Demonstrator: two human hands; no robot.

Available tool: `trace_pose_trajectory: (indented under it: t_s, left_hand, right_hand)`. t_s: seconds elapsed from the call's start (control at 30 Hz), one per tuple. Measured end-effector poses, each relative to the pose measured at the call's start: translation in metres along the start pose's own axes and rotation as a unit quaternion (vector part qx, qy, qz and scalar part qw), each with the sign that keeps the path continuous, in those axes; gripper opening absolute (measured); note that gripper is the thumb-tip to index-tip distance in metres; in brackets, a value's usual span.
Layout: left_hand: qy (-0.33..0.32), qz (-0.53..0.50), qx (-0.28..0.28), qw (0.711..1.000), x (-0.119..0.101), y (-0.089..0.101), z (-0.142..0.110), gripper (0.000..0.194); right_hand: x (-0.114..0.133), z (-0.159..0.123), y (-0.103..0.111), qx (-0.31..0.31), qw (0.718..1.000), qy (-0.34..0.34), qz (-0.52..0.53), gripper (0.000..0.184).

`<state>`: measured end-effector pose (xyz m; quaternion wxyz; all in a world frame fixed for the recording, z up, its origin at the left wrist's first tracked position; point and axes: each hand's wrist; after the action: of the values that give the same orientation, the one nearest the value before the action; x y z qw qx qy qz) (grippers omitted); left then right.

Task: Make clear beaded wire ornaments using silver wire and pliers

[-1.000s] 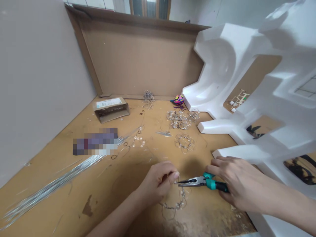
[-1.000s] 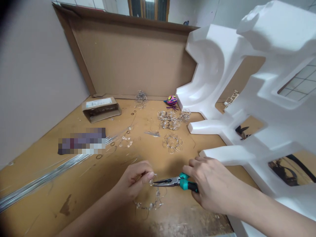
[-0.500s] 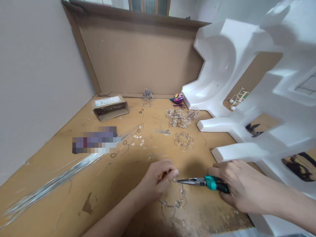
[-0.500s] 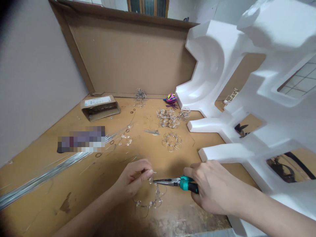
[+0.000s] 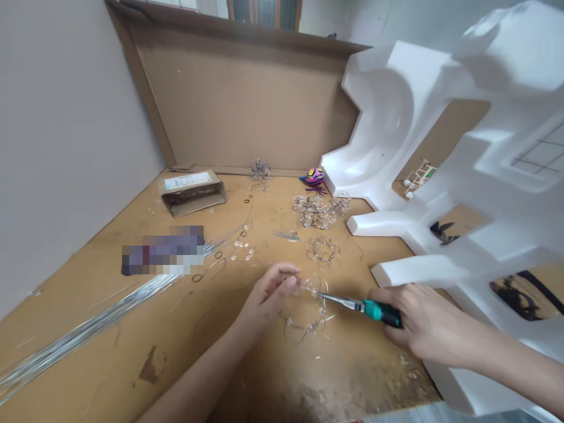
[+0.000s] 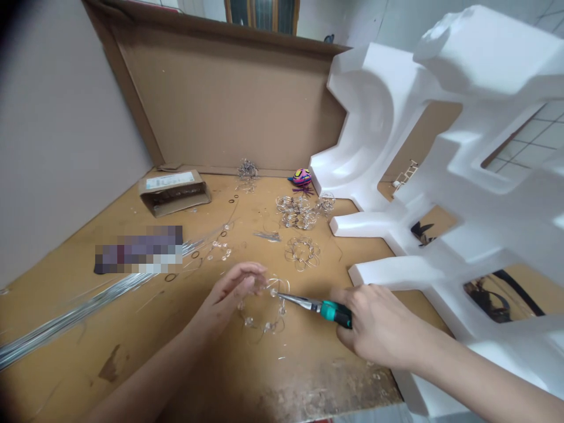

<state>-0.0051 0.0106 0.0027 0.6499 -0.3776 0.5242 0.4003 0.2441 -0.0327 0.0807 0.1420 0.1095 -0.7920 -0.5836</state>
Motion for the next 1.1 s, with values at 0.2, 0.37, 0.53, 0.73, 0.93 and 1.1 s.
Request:
trace_pose_trajectory:
  t_s: [0.2, 0.37, 0.53, 0.73, 0.93, 1.1]
  left_hand:
    - [0.075, -0.085, -0.020, 0.993, 0.0044, -0.0019, 0.0016, 0.030]
    - [0.095, -0.137, -0.023, 0.986, 0.0028, -0.0024, 0.0008, 0.021]
    - [0.106, -0.106, -0.040, 0.988, -0.0004, -0.0025, 0.0010, 0.018]
    - [0.116, -0.052, -0.034, 0.991, 0.0058, -0.0023, 0.0013, 0.026]
    - [0.107, -0.110, -0.024, 0.988, 0.0079, 0.0000, 0.0007, 0.024]
    - [0.107, -0.114, -0.002, 0.988, 0.0042, 0.0000, -0.0009, 0.020]
  right_hand:
    - [-0.0018, -0.0018, -0.0016, -0.013, 0.999, -0.039, -0.004, 0.012]
    - [-0.0001, -0.0019, -0.0062, -0.019, 0.998, -0.047, -0.024, 0.008]
    - [0.0005, -0.0013, -0.0090, -0.041, 0.997, -0.049, -0.053, 0.011]
    - [0.0019, -0.0028, -0.0072, -0.013, 0.999, -0.038, 0.018, 0.010]
    - [0.0026, -0.0040, -0.0078, 0.028, 0.992, -0.033, 0.120, 0.011]
    - [0.0030, -0.0064, -0.0084, 0.045, 0.988, -0.036, 0.147, 0.013]
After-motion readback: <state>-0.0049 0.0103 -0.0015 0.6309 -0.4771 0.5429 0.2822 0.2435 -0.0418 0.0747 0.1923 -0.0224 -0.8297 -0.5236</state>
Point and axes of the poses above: each hand's wrist, its own z-axis towards the middle knuckle, its own y-axis out of the back of the hand, x = y × z, and after that the axes turned 2 degrees about x, right-handed
